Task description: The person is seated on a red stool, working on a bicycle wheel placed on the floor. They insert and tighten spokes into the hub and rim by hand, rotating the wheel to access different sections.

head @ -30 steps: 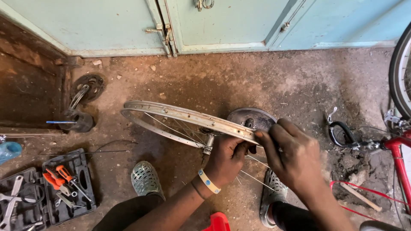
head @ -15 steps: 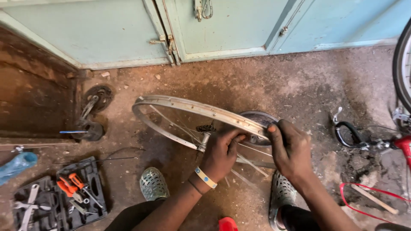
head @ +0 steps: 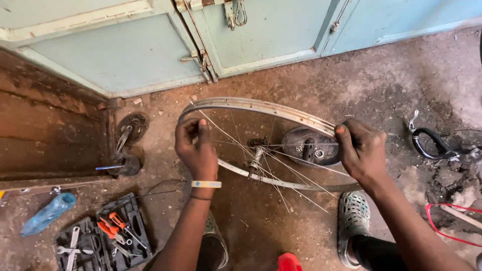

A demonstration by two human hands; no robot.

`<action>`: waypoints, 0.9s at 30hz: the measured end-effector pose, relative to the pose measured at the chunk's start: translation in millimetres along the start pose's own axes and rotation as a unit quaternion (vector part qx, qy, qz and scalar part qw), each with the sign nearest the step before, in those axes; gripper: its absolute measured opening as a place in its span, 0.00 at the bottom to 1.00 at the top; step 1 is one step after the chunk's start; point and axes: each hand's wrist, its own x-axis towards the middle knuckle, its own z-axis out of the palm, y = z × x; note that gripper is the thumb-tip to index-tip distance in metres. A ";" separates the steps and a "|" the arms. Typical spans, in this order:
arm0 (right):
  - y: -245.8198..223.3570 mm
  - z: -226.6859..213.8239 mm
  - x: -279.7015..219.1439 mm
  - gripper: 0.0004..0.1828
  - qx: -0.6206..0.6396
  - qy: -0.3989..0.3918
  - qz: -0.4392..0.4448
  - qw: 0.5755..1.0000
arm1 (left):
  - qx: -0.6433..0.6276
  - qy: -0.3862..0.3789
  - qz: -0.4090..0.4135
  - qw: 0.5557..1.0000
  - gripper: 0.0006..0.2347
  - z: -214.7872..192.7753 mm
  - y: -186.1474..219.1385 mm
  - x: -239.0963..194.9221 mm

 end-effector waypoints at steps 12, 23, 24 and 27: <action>-31.0 -21.3 11.1 0.25 -0.052 -0.084 0.012 0.995 | -0.134 -0.114 -0.399 0.900 0.05 25.7 -41.9 -22.3; -42.2 -16.2 8.7 0.11 -0.126 0.091 -0.036 0.987 | -0.114 -0.164 -0.365 0.909 0.06 33.7 -41.5 -37.8; -40.2 -14.3 4.8 0.14 -0.099 0.110 0.000 0.989 | -0.122 -0.160 -0.378 0.904 0.05 33.6 -43.5 -38.4; -51.3 9.1 -6.1 0.13 0.128 0.121 0.288 0.942 | -0.073 -0.195 -0.355 0.912 0.05 28.9 -34.9 -38.0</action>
